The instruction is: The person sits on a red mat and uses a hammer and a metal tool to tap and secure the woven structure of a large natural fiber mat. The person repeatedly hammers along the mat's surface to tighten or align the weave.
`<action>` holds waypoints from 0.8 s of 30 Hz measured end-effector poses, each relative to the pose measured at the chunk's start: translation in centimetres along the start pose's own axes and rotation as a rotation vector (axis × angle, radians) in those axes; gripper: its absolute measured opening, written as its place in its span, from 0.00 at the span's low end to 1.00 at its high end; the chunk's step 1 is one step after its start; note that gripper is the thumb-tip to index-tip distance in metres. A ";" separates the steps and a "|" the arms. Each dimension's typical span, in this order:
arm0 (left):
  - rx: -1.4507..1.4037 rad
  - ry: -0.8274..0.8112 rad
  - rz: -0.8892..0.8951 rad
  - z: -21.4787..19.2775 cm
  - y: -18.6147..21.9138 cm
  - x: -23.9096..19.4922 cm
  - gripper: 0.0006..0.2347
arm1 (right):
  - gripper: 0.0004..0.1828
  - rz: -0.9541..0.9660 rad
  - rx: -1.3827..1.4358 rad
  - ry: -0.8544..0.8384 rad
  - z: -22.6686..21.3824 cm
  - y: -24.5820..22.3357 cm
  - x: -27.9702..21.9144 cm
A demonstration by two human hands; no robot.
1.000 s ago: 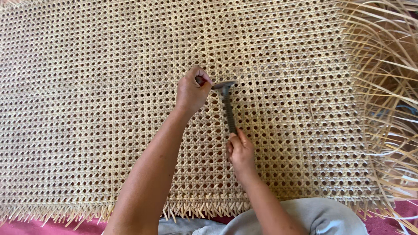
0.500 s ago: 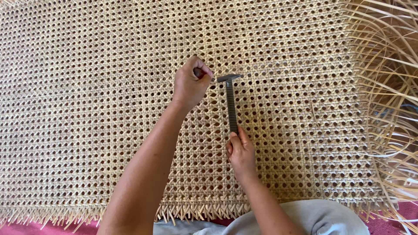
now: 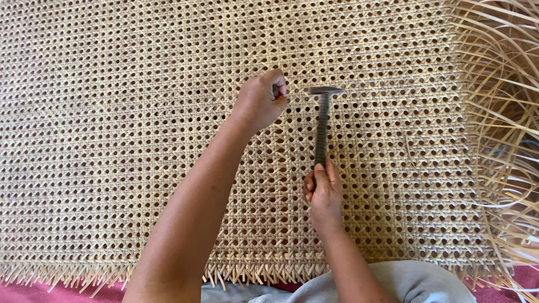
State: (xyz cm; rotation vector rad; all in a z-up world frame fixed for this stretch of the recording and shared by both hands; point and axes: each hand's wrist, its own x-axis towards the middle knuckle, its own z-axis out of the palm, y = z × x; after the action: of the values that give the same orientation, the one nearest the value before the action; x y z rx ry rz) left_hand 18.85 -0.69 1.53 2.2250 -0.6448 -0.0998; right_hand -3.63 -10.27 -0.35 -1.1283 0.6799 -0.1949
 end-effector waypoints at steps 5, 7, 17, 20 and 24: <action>0.043 -0.036 -0.038 0.3 -0.5 0.6 0.05 | 0.24 0.129 -0.095 -0.089 1.2 0.1 -0.3; 0.055 -0.038 -0.048 0.3 -0.3 0.6 0.05 | 0.23 0.233 -0.108 -0.163 1.0 0.3 0.1; -0.086 0.075 -0.098 -0.6 1.0 -1.0 0.06 | 0.22 0.171 -0.173 -0.140 0.7 1.8 0.2; -0.215 0.071 -0.201 -1.5 0.7 -1.4 0.10 | 0.24 0.164 -0.139 -0.119 0.6 1.5 0.3; -0.385 0.104 -0.241 -1.9 -0.1 -1.1 0.13 | 0.23 0.114 -0.088 -0.078 0.0 1.6 1.0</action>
State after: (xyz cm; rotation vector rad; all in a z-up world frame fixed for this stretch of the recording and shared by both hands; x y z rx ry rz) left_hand 18.51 1.22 2.59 1.9096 -0.2699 -0.2098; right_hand -3.12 -10.04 -2.21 -1.1719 0.6864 -0.0244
